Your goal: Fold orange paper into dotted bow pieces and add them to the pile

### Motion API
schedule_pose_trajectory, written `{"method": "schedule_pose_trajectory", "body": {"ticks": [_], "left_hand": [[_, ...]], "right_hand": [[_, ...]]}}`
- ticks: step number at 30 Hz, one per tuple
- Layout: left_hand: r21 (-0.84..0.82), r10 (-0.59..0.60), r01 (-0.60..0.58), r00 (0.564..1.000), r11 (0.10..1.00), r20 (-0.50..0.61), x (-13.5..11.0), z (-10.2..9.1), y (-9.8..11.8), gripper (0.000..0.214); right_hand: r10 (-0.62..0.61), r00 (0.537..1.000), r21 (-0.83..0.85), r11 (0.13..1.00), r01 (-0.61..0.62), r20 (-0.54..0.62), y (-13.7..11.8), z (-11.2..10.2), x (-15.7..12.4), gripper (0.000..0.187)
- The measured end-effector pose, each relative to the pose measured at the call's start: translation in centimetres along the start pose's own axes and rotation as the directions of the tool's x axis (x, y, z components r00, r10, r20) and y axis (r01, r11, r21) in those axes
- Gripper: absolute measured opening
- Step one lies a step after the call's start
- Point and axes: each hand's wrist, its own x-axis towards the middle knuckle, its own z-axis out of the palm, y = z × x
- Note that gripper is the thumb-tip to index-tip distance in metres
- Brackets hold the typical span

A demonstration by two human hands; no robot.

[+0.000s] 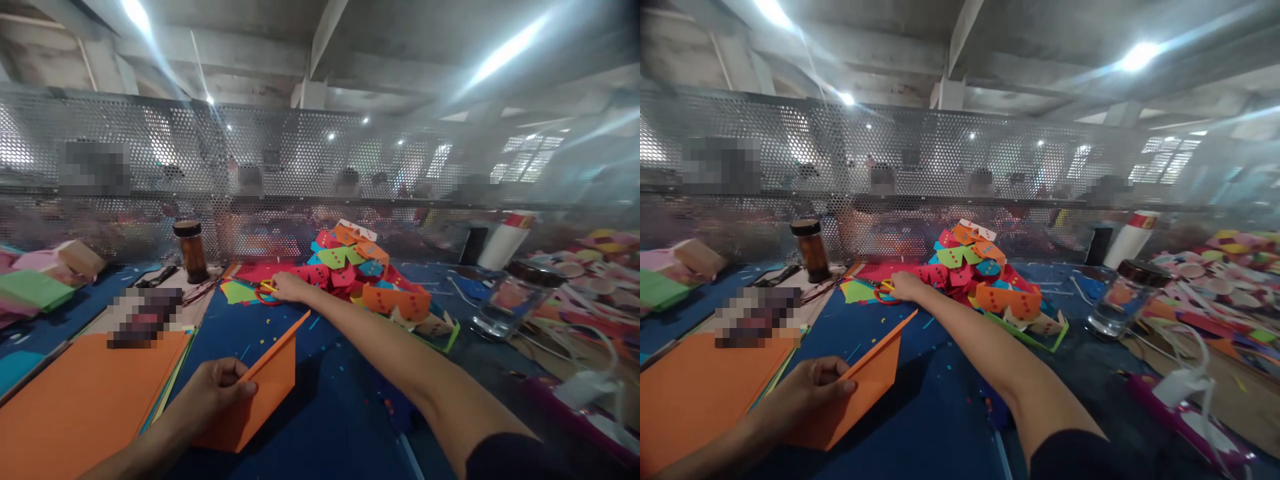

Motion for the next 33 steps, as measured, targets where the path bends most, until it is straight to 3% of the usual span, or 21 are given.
{"method": "schedule_pose_trajectory", "body": {"ticks": [7,14,17,21,24,26,28,33], "left_hand": [[-0.048,0.017,-0.018,1.0,0.999,-0.012,0.4,-0.3,-0.3,0.037],[-0.037,0.045,-0.046,0.998,0.998,-0.05,0.5,-0.4,0.3,0.04],[-0.04,0.055,-0.059,0.995,0.997,-0.079,0.6,-0.6,0.6,0.041],[-0.064,0.048,-0.055,0.993,0.996,-0.107,0.7,-0.8,0.3,0.046],[-0.098,0.059,-0.07,0.991,0.993,-0.118,0.4,-0.7,-0.1,0.047],[-0.144,0.05,-0.067,0.992,0.987,-0.113,0.2,-0.4,-0.2,0.046],[-0.201,0.021,-0.038,0.996,0.979,-0.088,-0.1,0.1,-0.3,0.047],[-0.25,-0.036,0.028,0.999,0.968,-0.028,-0.8,1.5,-0.4,0.047]], "right_hand": [[0.08,0.994,-0.018,0.997,-0.079,0.074,-1.0,-0.8,1.5,0.035],[0.136,0.99,0.236,0.964,-0.126,-0.025,-0.4,-3.6,-0.6,0.034],[0.145,0.984,0.401,0.911,-0.093,-0.101,0.7,-5.0,-4.0,0.032],[0.14,0.96,0.575,0.818,0.027,-0.243,1.2,-5.7,-11.7,0.034],[0.129,0.95,0.653,0.751,0.093,-0.284,0.0,-4.6,-17.9,0.035],[0.143,0.967,0.742,0.667,0.062,-0.21,-1.3,-3.0,-20.9,0.03],[0.212,0.97,0.803,0.595,-0.03,-0.12,-2.9,-1.3,-22.8,0.029],[0.23,0.97,0.862,0.505,-0.045,-0.084,-6.0,0.6,-23.6,0.03]]}}
